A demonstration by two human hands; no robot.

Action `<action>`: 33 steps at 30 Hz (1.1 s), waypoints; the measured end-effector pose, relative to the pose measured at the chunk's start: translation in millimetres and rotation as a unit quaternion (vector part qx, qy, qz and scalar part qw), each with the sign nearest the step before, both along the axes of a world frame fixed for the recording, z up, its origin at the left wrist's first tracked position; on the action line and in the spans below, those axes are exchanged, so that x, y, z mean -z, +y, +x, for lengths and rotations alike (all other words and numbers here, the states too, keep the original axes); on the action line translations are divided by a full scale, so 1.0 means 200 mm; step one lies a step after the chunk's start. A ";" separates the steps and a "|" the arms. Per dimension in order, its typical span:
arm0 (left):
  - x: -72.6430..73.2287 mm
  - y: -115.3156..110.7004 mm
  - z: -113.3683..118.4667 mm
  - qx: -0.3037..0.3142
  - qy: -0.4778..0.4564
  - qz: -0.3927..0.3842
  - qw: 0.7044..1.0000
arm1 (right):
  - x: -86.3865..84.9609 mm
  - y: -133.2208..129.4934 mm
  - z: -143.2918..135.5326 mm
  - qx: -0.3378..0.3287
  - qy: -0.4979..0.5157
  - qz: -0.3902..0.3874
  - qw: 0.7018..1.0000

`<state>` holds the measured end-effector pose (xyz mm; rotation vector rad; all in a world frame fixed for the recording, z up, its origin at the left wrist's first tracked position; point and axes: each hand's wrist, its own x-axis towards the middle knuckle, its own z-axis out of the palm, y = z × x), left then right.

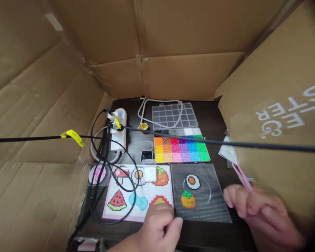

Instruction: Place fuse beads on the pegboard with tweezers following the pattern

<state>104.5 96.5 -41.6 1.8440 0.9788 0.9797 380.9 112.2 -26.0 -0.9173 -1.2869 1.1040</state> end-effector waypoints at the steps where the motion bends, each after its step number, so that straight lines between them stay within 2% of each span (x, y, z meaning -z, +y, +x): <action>1: 0.00 0.01 0.00 0.004 -0.005 0.003 1.000 | 0.00 0.01 0.00 -0.003 0.020 0.004 1.000; 4: -0.02 0.02 0.01 0.021 -0.009 0.015 1.000 | -0.01 0.03 -0.02 -0.030 0.060 0.005 0.998; 10: -0.05 0.02 0.01 0.035 0.015 0.034 0.999 | -0.02 -0.01 -0.04 -0.071 -0.016 0.021 0.997; 15: -0.02 -0.01 -0.01 0.047 0.056 0.055 0.996 | 0.02 -0.07 -0.05 0.012 0.040 0.045 0.998; 19: 0.02 -0.02 -0.01 0.063 0.111 0.067 0.990 | 0.04 -0.09 -0.09 0.064 -0.090 0.048 0.993; 23: 0.02 -0.01 0.00 0.082 0.165 0.075 0.980 | 0.05 -0.08 -0.13 0.106 -0.226 0.060 0.967; 33: 0.02 -0.01 0.02 0.077 0.232 0.116 0.963 | 0.10 -0.04 -0.16 0.146 -0.220 0.128 0.956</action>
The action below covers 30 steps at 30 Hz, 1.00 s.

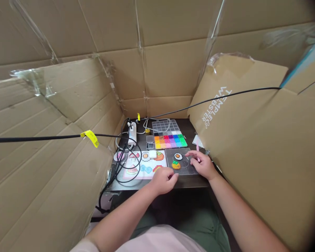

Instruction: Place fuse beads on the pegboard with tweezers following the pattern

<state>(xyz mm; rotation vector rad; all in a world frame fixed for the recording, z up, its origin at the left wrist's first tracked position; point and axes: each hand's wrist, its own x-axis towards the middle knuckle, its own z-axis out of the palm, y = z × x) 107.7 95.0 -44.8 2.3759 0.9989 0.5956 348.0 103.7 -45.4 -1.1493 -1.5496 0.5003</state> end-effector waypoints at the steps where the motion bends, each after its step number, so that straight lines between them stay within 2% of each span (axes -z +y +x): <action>1: 0.00 0.00 0.00 0.006 0.003 0.009 1.000 | 0.01 0.01 0.00 0.002 -0.004 0.005 1.000; 4: -0.03 -0.01 0.02 0.046 0.004 0.048 0.998 | 0.03 0.06 0.00 0.000 -0.017 0.014 1.000; 7: -0.08 -0.05 0.10 0.136 -0.006 0.105 0.985 | -0.02 0.14 -0.02 -0.005 -0.008 0.033 0.999; 10: -0.11 -0.10 0.21 0.272 -0.023 0.161 0.948 | -0.13 0.26 -0.05 0.002 0.076 0.044 0.996; 12: -0.11 -0.13 0.30 0.356 -0.032 0.187 0.915 | -0.22 0.37 -0.06 -0.009 0.144 0.024 0.989; 15: -0.07 -0.14 0.38 0.427 -0.046 0.208 0.879 | -0.32 0.53 -0.05 -0.045 0.223 0.007 0.974; 17: -0.05 -0.12 0.38 0.436 -0.062 0.214 0.872 | -0.34 0.62 -0.04 -0.065 0.253 -0.001 0.965; 20: -0.05 -0.06 0.33 0.400 -0.093 0.216 0.886 | -0.29 0.69 -0.02 -0.068 0.297 -0.024 0.952; 25: -0.13 0.06 0.19 0.311 -0.149 0.195 0.918 | -0.18 0.68 -0.02 -0.035 0.332 -0.070 0.940; 28: -0.17 0.13 0.12 0.263 -0.172 0.166 0.935 | -0.17 0.66 -0.04 -0.030 0.339 -0.083 0.937; 30: -0.17 0.15 0.09 0.255 -0.184 0.149 0.937 | -0.18 0.65 -0.06 -0.036 0.338 -0.083 0.937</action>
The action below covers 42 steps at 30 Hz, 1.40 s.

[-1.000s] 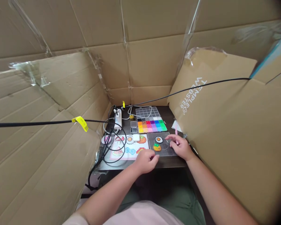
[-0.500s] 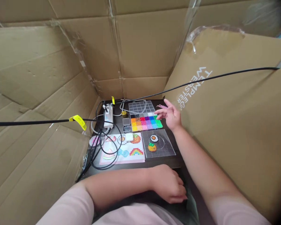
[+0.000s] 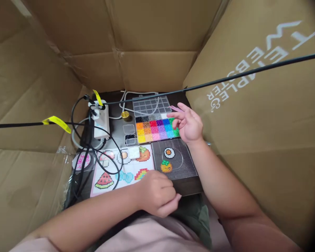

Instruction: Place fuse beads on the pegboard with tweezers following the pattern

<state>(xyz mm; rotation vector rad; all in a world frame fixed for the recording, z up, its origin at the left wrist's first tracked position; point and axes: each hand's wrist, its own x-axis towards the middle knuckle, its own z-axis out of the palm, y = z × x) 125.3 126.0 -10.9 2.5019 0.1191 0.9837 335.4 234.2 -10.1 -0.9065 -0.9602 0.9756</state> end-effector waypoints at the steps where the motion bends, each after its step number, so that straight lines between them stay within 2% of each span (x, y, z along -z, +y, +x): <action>1: 0.01 0.01 -0.01 0.004 -0.004 -0.007 1.000 | -0.01 -0.01 -0.01 -0.004 -0.003 0.002 1.000; 7: 0.10 -0.04 0.01 0.045 -0.032 -0.040 0.998 | -0.05 -0.04 -0.02 0.012 -0.017 0.006 1.000; 10: 0.11 -0.06 0.03 0.041 -0.051 -0.062 0.996 | -0.06 -0.05 -0.02 0.005 -0.016 0.007 1.000; 17: 0.06 -0.04 0.03 0.009 -0.056 -0.128 0.990 | -0.08 -0.08 -0.05 -0.093 -0.008 -0.004 0.996; 22: 0.01 0.02 0.00 -0.028 -0.038 -0.185 0.982 | -0.09 -0.08 -0.09 -0.119 0.022 -0.003 0.993; 25: -0.01 0.06 -0.02 -0.050 -0.035 -0.222 0.973 | -0.09 -0.08 -0.10 -0.096 0.025 -0.021 0.995; 30: -0.03 0.09 -0.03 -0.098 -0.050 -0.271 0.956 | -0.11 -0.07 -0.10 0.024 0.035 -0.014 0.999; 33: -0.03 0.10 -0.03 -0.134 -0.063 -0.299 0.943 | -0.12 -0.07 -0.08 0.030 0.066 -0.005 0.997; 36: -0.03 0.10 -0.04 -0.175 -0.077 -0.336 0.922 | -0.14 -0.10 -0.04 -0.030 0.074 -0.018 0.997; 38: -0.02 0.11 -0.04 -0.204 -0.088 -0.367 0.903 | -0.14 -0.12 -0.02 -0.116 0.041 -0.039 0.992; 40: -0.02 0.11 -0.05 -0.226 -0.100 -0.395 0.885 | -0.15 -0.16 0.00 -0.229 -0.022 -0.071 0.971; 42: -0.03 0.12 -0.04 -0.230 -0.107 -0.411 0.876 | -0.15 -0.19 0.00 -0.325 -0.079 -0.100 0.937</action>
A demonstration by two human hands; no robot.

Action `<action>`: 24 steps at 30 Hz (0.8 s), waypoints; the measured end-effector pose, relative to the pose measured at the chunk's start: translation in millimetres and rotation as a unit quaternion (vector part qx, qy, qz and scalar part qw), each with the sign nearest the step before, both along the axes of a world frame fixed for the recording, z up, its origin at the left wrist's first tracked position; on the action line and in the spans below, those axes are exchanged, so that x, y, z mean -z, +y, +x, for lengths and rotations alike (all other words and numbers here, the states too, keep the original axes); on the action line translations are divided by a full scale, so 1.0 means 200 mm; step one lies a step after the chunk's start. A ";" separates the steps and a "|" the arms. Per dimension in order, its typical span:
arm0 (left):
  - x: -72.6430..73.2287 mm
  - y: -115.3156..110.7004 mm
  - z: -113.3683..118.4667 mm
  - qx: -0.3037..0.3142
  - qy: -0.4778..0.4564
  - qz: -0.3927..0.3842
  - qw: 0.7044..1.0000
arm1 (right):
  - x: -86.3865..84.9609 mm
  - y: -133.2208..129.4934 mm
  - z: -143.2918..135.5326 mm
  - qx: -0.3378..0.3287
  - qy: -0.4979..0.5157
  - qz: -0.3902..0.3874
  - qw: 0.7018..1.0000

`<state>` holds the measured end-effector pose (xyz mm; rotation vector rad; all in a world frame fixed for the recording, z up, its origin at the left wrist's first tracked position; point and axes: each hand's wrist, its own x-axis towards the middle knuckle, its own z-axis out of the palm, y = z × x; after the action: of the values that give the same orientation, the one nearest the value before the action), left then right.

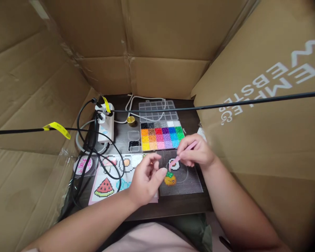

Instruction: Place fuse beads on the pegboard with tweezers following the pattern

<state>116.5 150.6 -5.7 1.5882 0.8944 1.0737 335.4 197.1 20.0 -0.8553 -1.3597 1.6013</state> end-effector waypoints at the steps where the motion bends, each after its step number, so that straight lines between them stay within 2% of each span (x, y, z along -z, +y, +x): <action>1: 0.00 0.01 0.00 0.006 -0.002 -0.002 1.000 | 0.00 -0.01 -0.01 -0.039 -0.020 -0.008 0.999; 3: -0.01 0.02 0.01 0.028 -0.002 0.001 1.000 | -0.01 -0.02 -0.04 -0.088 -0.037 -0.015 0.995; 5: -0.02 0.03 0.02 0.044 0.003 0.005 0.999 | -0.01 -0.03 -0.07 -0.105 -0.042 -0.022 0.993; 7: -0.03 0.03 0.02 0.039 0.008 0.006 0.999 | 0.00 -0.03 -0.10 -0.094 -0.037 -0.037 0.994; 10: -0.03 0.02 0.02 -0.002 0.013 0.008 1.000 | 0.02 -0.03 -0.13 -0.069 -0.019 -0.048 0.996; 15: -0.02 0.02 0.01 -0.054 0.018 0.016 0.998 | 0.00 -0.02 -0.16 -0.053 -0.032 0.006 0.998; 21: 0.00 0.02 0.02 -0.047 0.027 0.003 0.999 | -0.03 -0.02 -0.11 -0.068 -0.058 0.019 0.996; 23: 0.01 0.02 0.02 -0.043 0.028 -0.003 0.999 | -0.03 -0.01 -0.07 -0.042 -0.038 0.026 0.998; 24: 0.01 0.01 0.02 -0.041 0.028 -0.006 0.999 | -0.03 0.01 -0.05 -0.005 -0.022 0.033 0.999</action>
<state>120.2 153.5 -7.6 1.5901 1.0093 1.0848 325.9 198.2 25.1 -0.8507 -1.4408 1.5444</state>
